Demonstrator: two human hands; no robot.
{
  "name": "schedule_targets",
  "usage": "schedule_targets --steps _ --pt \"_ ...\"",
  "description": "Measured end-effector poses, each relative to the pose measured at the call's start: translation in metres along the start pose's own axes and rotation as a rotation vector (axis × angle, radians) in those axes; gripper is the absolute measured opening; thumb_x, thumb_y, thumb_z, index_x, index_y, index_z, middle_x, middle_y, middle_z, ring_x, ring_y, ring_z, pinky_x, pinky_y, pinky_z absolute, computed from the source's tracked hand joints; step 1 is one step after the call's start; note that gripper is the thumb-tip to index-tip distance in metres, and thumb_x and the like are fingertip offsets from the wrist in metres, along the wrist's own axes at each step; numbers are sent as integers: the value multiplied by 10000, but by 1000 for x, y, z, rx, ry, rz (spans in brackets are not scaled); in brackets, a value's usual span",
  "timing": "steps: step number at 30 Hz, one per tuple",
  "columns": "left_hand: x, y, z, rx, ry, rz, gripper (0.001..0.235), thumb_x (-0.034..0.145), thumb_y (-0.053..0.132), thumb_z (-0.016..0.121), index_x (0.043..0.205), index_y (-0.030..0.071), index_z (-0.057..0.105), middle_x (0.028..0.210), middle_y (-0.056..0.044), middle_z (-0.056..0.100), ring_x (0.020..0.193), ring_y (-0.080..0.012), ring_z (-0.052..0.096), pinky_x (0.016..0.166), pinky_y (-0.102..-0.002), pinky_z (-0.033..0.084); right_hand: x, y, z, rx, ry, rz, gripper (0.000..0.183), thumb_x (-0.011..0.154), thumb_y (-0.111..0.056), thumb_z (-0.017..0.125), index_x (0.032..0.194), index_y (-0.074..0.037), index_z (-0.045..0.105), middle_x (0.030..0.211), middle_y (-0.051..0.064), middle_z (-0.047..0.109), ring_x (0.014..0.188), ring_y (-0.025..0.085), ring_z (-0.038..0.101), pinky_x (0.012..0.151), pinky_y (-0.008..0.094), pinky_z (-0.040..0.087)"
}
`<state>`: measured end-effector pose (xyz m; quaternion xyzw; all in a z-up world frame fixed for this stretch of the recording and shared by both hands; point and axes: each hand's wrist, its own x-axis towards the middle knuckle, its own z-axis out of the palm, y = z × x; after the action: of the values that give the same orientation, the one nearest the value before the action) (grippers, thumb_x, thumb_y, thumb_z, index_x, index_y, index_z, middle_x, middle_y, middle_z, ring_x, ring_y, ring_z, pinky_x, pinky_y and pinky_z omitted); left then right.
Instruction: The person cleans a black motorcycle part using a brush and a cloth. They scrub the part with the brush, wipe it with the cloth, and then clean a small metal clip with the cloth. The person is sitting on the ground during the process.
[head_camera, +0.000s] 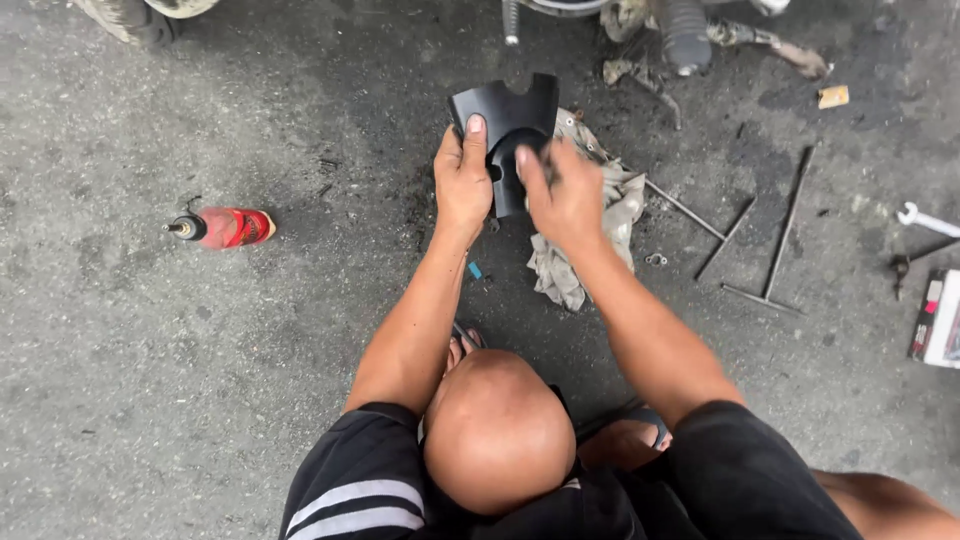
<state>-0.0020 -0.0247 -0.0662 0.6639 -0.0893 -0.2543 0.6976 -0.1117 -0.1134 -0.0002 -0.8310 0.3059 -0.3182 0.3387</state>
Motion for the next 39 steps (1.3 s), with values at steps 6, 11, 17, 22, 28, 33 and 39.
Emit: schedule_targets --steps 6,11,17,22,28,33,39 --pt "-17 23 8 -16 100 -80 281 1035 415 583 1075 150 668 828 -13 659 738 -142 643 629 -319 615 -11 24 4 -107 111 21 341 1013 -249 669 772 -46 540 571 247 552 593 479 625 536 486 440" --pt "-25 26 3 64 137 -47 265 1042 407 557 981 174 667 785 -6 663 741 -132 647 661 -311 605 -7 53 26 -263 73 137 351 948 -322 673 708 -71 624 555 217 589 638 495 650 594 581 481" --pt "-26 25 1 111 184 45 278 1039 393 577 979 131 650 797 -76 654 781 -163 615 683 -378 551 -29 -15 31 -89 38 65 363 974 -332 682 685 -136 584 543 153 585 585 395 673 532 415 505" --pt "-32 10 7 78 158 31 293 1046 400 570 956 130 637 781 -72 657 762 -160 631 662 -363 577 -19 -7 32 -229 74 78 349 960 -338 677 699 -118 606 543 173 593 616 438 666 550 499 489" --pt "-24 20 -19 16 191 34 355 1077 430 517 1071 104 659 966 -101 679 905 -162 617 817 -387 546 -8 89 31 -292 93 157 335 938 -359 702 733 -96 666 601 184 644 662 438 694 596 541 527" --pt "-33 53 -34 -202 285 -97 624 1061 480 552 1410 -37 561 1453 -259 553 1390 -337 475 1193 -522 346 -33 158 -40 -2 263 426 348 1001 -251 729 748 -14 701 679 200 672 658 282 599 656 455 462" --pt "-28 19 -23 -529 92 -82 499 1079 453 553 1292 8 630 1142 -215 742 1025 -263 739 934 -434 600 -48 22 -39 250 291 323 128 941 -94 794 975 -36 686 769 187 638 759 259 668 668 391 527"
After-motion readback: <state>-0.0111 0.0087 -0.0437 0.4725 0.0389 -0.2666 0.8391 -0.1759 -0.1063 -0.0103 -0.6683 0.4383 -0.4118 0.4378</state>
